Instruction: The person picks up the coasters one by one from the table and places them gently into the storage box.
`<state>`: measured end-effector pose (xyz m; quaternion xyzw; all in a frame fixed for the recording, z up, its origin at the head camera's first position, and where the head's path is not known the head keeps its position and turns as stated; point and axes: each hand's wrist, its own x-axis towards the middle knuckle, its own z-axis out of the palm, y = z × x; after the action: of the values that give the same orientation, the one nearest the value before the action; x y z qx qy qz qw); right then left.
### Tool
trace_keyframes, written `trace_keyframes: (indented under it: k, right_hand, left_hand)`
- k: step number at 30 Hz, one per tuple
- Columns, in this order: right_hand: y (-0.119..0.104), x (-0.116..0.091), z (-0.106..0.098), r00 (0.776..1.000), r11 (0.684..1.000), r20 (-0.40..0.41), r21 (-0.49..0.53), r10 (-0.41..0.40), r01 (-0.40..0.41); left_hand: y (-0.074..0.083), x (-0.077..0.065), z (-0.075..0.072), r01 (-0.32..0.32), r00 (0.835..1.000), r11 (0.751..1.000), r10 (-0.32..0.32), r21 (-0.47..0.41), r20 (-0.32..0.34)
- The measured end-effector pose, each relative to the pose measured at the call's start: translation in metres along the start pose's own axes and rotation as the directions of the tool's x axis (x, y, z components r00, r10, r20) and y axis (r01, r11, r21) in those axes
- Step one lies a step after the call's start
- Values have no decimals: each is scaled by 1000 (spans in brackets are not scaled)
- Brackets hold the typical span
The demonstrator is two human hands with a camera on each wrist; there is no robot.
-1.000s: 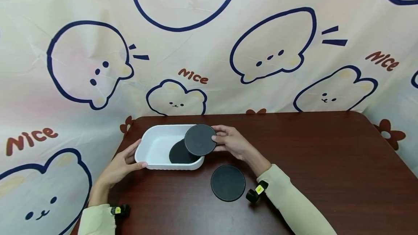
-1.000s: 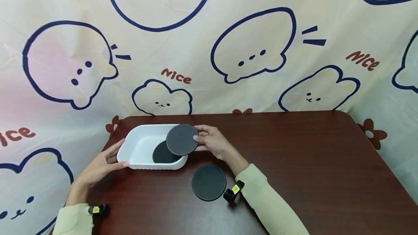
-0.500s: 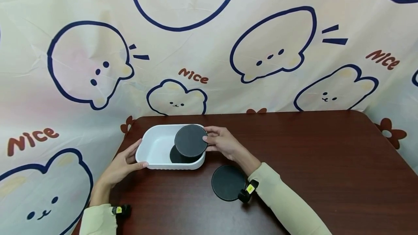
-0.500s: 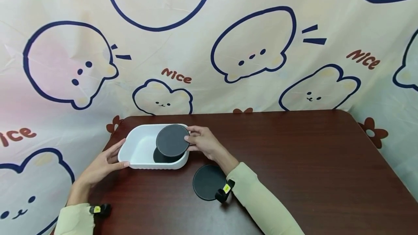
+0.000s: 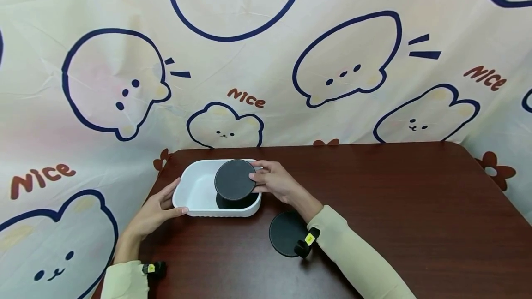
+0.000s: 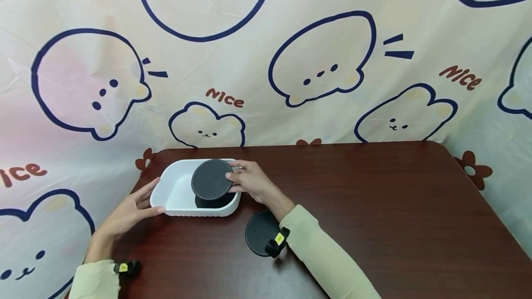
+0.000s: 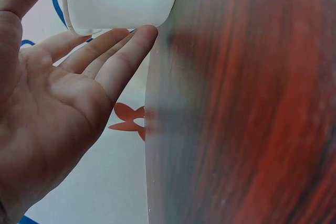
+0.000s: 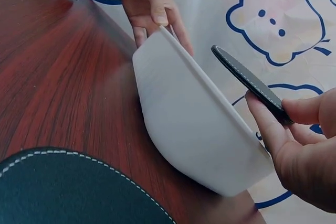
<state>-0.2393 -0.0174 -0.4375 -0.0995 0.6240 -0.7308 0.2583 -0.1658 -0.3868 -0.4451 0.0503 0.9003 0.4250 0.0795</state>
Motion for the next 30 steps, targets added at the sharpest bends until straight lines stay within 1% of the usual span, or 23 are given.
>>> trace_keyframes:
  k: [5,10,15,20,24,26,27,28,30]
  right_hand:
    - [0,2,7,1000,1000,-17,-13,4,-5]
    - [-2,7,12,999,999,-31,-50,-11,9]
    - [-3,10,15,999,997,-37,-83,-5,2]
    - [-3,10,18,999,989,-28,-147,-30,26]
    - [-3,9,21,998,973,-25,-228,-55,48]
    - [-3,7,22,997,950,-24,-306,-79,68]
    - [-3,7,23,995,929,-22,-360,-94,80]
    - [-3,6,23,993,899,-17,-426,-117,98]
    - [-5,5,24,985,812,-7,-568,-170,136]
  left_hand:
    - [0,0,1,1,1000,1000,-1,-6,-1]
    - [1,0,0,-4,1000,1000,4,-5,-5]
    - [2,0,-1,-2,1000,1000,2,0,-3]
    - [2,0,-1,4,1000,1000,-4,6,-1]
    - [2,0,-1,5,1000,1000,-5,6,3]
    - [2,0,-1,5,1000,1000,-5,7,3]
    - [2,0,0,3,1000,1000,-3,6,3]
    - [2,0,0,2,1000,1000,-2,6,3]
    - [2,0,0,-3,1000,1000,3,3,6]
